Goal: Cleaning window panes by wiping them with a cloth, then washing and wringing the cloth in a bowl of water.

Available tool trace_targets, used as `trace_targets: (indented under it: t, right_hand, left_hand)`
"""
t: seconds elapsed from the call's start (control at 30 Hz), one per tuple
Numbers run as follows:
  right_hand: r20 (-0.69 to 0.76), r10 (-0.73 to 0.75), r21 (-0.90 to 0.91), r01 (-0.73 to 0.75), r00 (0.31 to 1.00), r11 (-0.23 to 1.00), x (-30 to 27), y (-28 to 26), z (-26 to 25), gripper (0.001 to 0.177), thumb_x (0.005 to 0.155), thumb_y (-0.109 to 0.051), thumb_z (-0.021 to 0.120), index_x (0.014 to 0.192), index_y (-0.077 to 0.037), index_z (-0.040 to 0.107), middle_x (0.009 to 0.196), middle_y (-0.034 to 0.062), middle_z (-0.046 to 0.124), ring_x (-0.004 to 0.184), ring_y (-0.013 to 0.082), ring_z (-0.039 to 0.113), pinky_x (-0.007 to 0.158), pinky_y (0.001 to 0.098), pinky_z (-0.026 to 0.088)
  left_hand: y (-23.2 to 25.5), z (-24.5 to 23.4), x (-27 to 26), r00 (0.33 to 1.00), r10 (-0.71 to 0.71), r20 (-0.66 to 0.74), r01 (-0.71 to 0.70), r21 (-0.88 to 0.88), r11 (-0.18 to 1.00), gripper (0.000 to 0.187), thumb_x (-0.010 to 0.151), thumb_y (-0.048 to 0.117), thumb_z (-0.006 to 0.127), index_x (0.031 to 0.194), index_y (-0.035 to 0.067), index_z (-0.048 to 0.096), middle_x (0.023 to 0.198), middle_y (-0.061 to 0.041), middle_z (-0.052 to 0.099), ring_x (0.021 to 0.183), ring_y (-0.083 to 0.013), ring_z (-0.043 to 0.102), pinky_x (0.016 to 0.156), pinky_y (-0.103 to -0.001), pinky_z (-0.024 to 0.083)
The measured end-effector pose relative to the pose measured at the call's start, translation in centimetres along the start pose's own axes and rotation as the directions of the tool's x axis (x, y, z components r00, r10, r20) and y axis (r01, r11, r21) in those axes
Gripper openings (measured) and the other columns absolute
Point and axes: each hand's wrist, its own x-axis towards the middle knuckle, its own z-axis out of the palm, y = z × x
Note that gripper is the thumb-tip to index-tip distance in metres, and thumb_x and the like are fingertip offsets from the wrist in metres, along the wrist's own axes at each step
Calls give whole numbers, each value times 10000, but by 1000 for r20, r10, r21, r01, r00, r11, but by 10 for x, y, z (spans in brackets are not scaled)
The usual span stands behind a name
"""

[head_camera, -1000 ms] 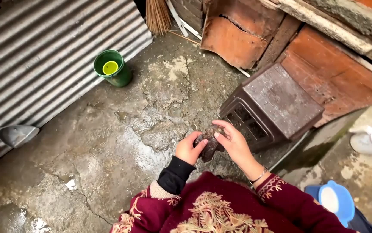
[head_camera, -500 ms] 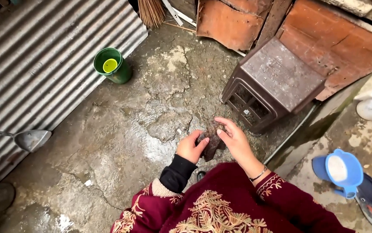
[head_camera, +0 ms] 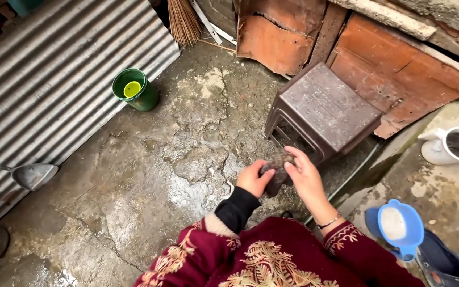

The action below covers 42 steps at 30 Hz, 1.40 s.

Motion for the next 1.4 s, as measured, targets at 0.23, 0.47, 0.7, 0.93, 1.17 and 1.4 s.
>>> trace_targets:
  t: [0.23,0.47,0.7,0.93,1.17,1.4]
  right_hand:
    - [-112,91,8,-90,990,996,5,60,-74,501,1012,-95,531,1511,-99,484,1277,280,637,1233,358,613,1066,507,477]
    - [-232,90,-39,-102,969,994,2,112,-123,452,1012,-108,547,1463,-129,561,1272,270,653,1202,331,629,1048,495,483]
    - [-297,82,-92,-115,951,989,-4,168,-155,436,1010,-86,548,1443,-127,579,1307,209,666,1194,293,633,1025,463,497]
    - [-318,74,-132,-121,945,984,-1,202,-180,455,991,-45,564,1445,-77,557,1326,236,649,1246,336,613,1049,465,485]
    - [-381,144,-292,-266,913,919,-3,213,-191,472,988,-98,589,1456,-81,537,1416,192,604,1351,314,537,1128,476,428]
    - [-409,248,-468,-435,878,770,3,265,-206,560,958,-216,639,1495,-125,508,1507,204,509,1396,355,492,1151,514,404]
  left_hand:
    - [8,87,35,992,-77,99,78,-7,997,391,932,501,682,1205,222,692,1115,-117,728,1155,-325,679,994,-420,548]
    - [10,146,51,974,-143,177,157,-71,985,364,917,497,710,1162,228,708,1094,-81,737,1142,-294,682,990,-405,548]
    - [-25,209,59,956,-180,232,199,-58,978,352,900,474,737,1113,194,710,1047,-80,741,1125,-296,685,983,-403,537]
    - [-22,238,60,945,-202,259,201,33,979,303,882,477,720,1091,257,721,1023,-18,758,1133,-262,687,983,-382,538]
    - [-3,246,56,933,-232,276,205,123,971,306,875,475,708,1104,273,728,1045,-1,762,1147,-260,686,995,-382,540]
    - [-8,256,60,926,-212,314,170,156,973,303,872,467,707,1127,305,725,1038,14,768,1147,-230,690,1004,-366,537]
